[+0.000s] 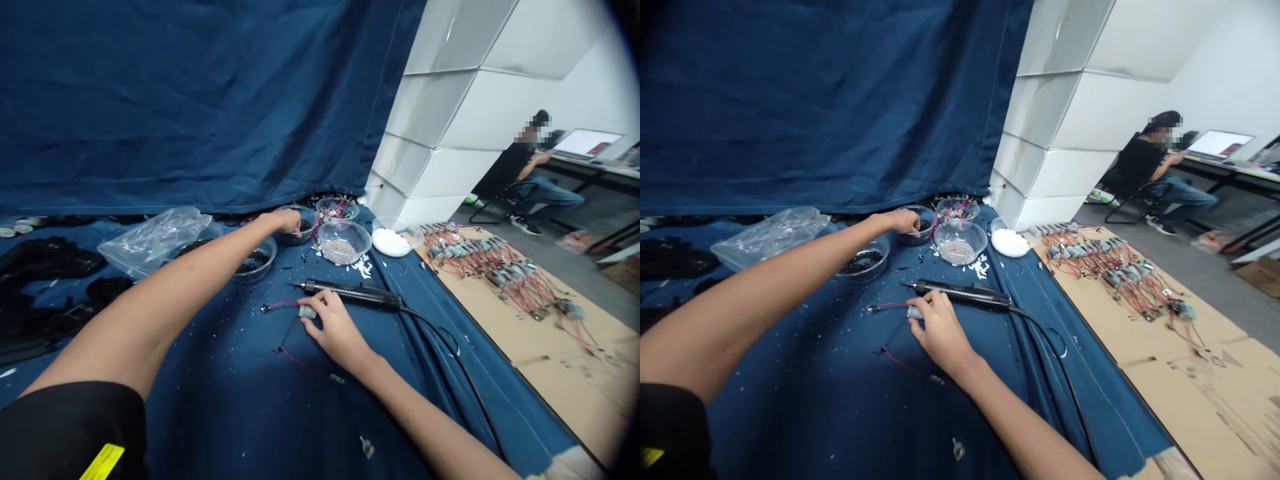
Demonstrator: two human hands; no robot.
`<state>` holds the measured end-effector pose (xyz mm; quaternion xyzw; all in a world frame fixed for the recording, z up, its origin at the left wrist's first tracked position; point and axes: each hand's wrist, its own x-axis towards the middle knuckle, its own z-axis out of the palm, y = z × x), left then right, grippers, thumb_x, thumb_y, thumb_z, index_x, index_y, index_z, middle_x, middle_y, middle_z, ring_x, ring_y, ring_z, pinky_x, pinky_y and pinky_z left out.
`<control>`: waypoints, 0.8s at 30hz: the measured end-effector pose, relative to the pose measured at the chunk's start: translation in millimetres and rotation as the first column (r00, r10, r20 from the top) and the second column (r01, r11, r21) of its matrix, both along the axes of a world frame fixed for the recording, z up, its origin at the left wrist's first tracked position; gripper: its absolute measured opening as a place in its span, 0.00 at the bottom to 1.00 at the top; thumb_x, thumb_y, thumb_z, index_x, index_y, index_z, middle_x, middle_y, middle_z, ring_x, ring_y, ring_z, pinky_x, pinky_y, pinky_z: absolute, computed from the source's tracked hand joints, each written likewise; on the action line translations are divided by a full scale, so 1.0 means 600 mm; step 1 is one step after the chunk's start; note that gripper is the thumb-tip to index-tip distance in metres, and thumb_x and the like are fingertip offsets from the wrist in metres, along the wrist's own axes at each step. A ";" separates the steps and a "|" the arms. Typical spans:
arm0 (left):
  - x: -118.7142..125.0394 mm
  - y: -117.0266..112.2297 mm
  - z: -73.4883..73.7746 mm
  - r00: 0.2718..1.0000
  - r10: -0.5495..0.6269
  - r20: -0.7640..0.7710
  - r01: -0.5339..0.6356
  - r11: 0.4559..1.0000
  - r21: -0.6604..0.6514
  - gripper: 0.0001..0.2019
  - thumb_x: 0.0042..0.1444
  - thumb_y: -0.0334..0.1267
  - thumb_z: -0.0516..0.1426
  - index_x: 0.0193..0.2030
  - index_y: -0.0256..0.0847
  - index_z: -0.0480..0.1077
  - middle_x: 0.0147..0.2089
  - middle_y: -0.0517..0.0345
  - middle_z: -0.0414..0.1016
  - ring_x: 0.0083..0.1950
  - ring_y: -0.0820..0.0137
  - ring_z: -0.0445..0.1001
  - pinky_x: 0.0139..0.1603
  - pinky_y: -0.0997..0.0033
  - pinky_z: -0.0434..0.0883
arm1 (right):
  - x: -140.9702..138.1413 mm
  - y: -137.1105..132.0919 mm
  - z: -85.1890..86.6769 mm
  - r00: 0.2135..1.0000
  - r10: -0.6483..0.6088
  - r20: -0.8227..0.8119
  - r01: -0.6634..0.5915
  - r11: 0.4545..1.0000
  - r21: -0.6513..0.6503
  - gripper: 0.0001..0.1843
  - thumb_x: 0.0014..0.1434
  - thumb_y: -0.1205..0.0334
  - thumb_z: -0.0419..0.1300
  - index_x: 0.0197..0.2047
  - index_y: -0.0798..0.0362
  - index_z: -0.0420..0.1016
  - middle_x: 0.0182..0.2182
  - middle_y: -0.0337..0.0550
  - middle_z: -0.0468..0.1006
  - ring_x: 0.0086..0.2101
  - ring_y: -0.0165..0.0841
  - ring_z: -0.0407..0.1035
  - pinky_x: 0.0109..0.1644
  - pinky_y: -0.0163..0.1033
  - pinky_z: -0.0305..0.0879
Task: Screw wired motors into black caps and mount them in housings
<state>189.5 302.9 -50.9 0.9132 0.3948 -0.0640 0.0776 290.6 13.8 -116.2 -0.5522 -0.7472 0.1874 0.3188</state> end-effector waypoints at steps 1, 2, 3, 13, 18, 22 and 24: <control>-0.002 -0.002 0.000 1.000 0.003 0.010 -0.003 1.000 0.008 0.10 0.50 0.41 0.63 0.36 0.39 0.78 0.35 0.53 0.79 0.36 0.67 0.74 0.42 0.72 0.66 | -0.001 0.000 0.000 1.000 0.002 0.016 -0.002 1.000 0.001 0.18 0.60 0.65 0.57 0.54 0.49 0.71 0.42 0.48 0.67 0.45 0.39 0.62 0.54 0.47 0.65; -0.005 -0.006 0.002 1.000 0.008 0.027 -0.009 1.000 0.023 0.11 0.51 0.42 0.62 0.38 0.39 0.78 0.37 0.53 0.79 0.38 0.67 0.74 0.43 0.72 0.65 | -0.001 0.000 0.000 1.000 0.004 0.029 -0.004 1.000 0.003 0.18 0.60 0.65 0.57 0.54 0.50 0.71 0.43 0.48 0.67 0.45 0.39 0.62 0.54 0.47 0.65; -0.009 -0.012 0.004 0.999 0.013 0.053 -0.016 0.999 0.045 0.12 0.54 0.43 0.60 0.40 0.39 0.77 0.39 0.52 0.79 0.39 0.66 0.74 0.44 0.72 0.65 | -0.002 0.000 0.001 0.999 0.005 0.038 -0.006 1.000 0.007 0.18 0.60 0.65 0.57 0.54 0.50 0.71 0.43 0.48 0.67 0.45 0.39 0.62 0.53 0.48 0.65; -0.079 -0.157 0.036 0.922 -0.065 0.382 -0.069 0.943 0.327 0.16 0.68 0.42 0.44 0.48 0.37 0.68 0.50 0.50 0.73 0.51 0.66 0.69 0.53 0.69 0.63 | 0.001 -0.004 0.007 0.996 0.030 0.079 -0.033 0.999 0.030 0.17 0.61 0.63 0.57 0.55 0.51 0.67 0.46 0.48 0.69 0.48 0.39 0.62 0.57 0.48 0.61; -0.072 -0.226 0.021 0.931 -0.182 0.316 0.068 0.938 0.341 0.14 0.67 0.40 0.45 0.48 0.37 0.68 0.48 0.51 0.73 0.51 0.65 0.70 0.53 0.66 0.64 | -0.009 -0.008 0.010 0.994 0.076 0.085 -0.080 0.996 0.042 0.19 0.61 0.57 0.59 0.54 0.51 0.67 0.40 0.44 0.71 0.43 0.38 0.63 0.53 0.47 0.62; -0.031 -0.237 -0.007 0.960 -0.191 0.205 0.130 0.951 0.280 0.12 0.65 0.36 0.49 0.49 0.38 0.71 0.48 0.50 0.74 0.50 0.64 0.72 0.52 0.66 0.66 | -0.010 -0.009 0.011 0.994 0.088 0.070 -0.091 0.995 0.039 0.18 0.61 0.56 0.59 0.54 0.51 0.68 0.39 0.44 0.72 0.42 0.38 0.64 0.51 0.47 0.62; -0.012 -0.230 -0.022 0.973 -0.152 0.172 0.102 0.958 0.268 0.13 0.63 0.34 0.50 0.50 0.36 0.71 0.48 0.46 0.73 0.50 0.62 0.73 0.51 0.64 0.67 | -0.006 -0.008 0.011 0.995 0.086 0.059 -0.088 0.995 0.040 0.18 0.61 0.56 0.58 0.54 0.51 0.67 0.39 0.44 0.72 0.42 0.37 0.64 0.51 0.46 0.62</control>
